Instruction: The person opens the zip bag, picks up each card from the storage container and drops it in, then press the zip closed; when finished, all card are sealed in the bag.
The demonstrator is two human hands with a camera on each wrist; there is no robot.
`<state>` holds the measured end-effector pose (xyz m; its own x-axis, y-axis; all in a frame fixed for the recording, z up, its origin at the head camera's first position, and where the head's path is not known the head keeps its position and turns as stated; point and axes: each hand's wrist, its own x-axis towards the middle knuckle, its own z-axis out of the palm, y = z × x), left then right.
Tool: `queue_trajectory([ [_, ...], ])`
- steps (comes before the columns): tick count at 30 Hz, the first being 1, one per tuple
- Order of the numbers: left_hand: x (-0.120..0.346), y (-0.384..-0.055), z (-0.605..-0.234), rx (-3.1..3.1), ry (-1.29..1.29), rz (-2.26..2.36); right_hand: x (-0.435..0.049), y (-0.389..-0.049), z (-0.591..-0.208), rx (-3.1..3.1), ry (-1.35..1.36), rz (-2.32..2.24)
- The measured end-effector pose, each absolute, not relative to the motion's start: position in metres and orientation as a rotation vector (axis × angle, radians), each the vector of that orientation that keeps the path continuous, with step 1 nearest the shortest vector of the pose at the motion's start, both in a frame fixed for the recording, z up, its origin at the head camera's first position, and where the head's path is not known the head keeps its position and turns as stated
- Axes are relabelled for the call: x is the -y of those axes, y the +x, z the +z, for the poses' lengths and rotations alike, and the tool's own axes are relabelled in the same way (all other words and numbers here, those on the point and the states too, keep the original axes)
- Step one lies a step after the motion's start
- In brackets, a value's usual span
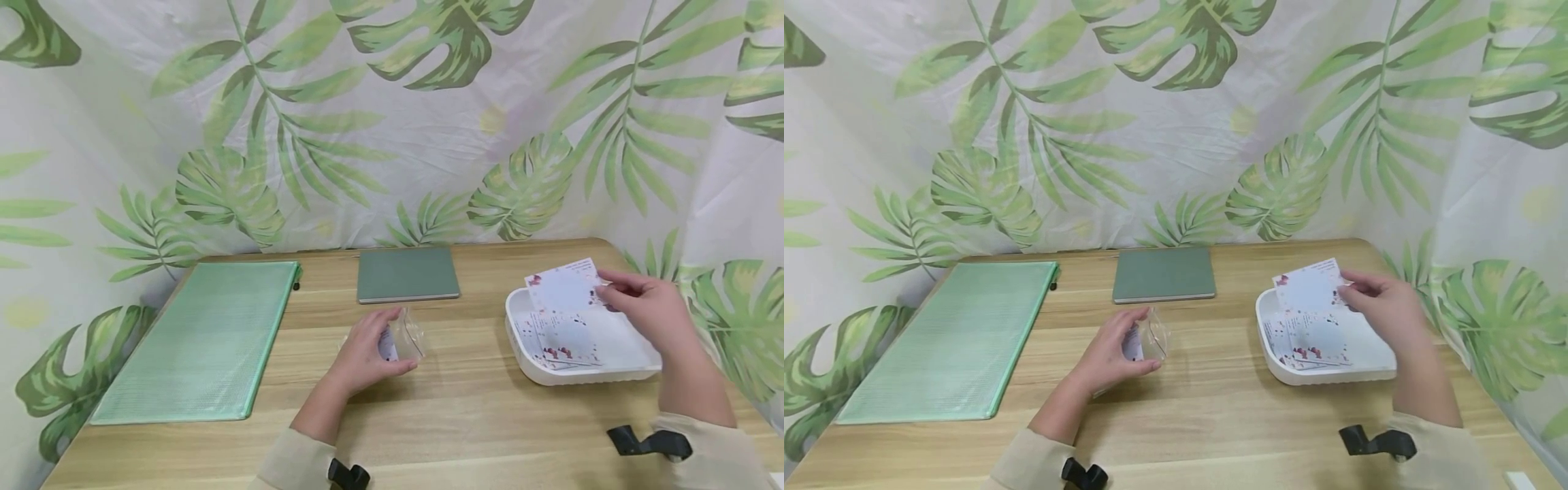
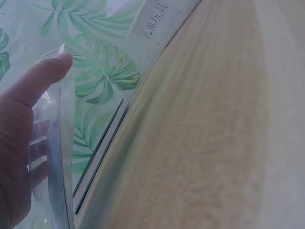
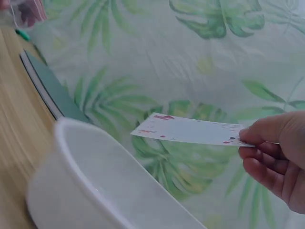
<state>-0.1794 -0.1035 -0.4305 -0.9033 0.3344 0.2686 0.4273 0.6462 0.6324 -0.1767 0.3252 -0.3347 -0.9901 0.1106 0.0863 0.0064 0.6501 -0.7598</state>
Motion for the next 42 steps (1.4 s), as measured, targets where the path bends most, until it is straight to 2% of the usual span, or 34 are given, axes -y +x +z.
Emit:
queue_trajectory([
  [7,0.104,-0.180,-0.431,2.731,-0.634,-1.089,-0.267,-0.177,-0.346,2.461,-0.028,1.551],
  [18,0.103,-0.180,-0.430,2.747,-0.627,-1.067,-0.196,-0.178,-0.363,2.417,-0.050,1.812],
  [30,0.103,-0.181,-0.432,2.714,-0.628,-1.042,-0.162,-0.174,-0.381,2.520,-0.004,1.904],
  [42,0.103,-0.181,-0.433,2.721,-0.644,-1.013,-0.150,-0.172,-0.379,2.593,-0.044,1.845],
])
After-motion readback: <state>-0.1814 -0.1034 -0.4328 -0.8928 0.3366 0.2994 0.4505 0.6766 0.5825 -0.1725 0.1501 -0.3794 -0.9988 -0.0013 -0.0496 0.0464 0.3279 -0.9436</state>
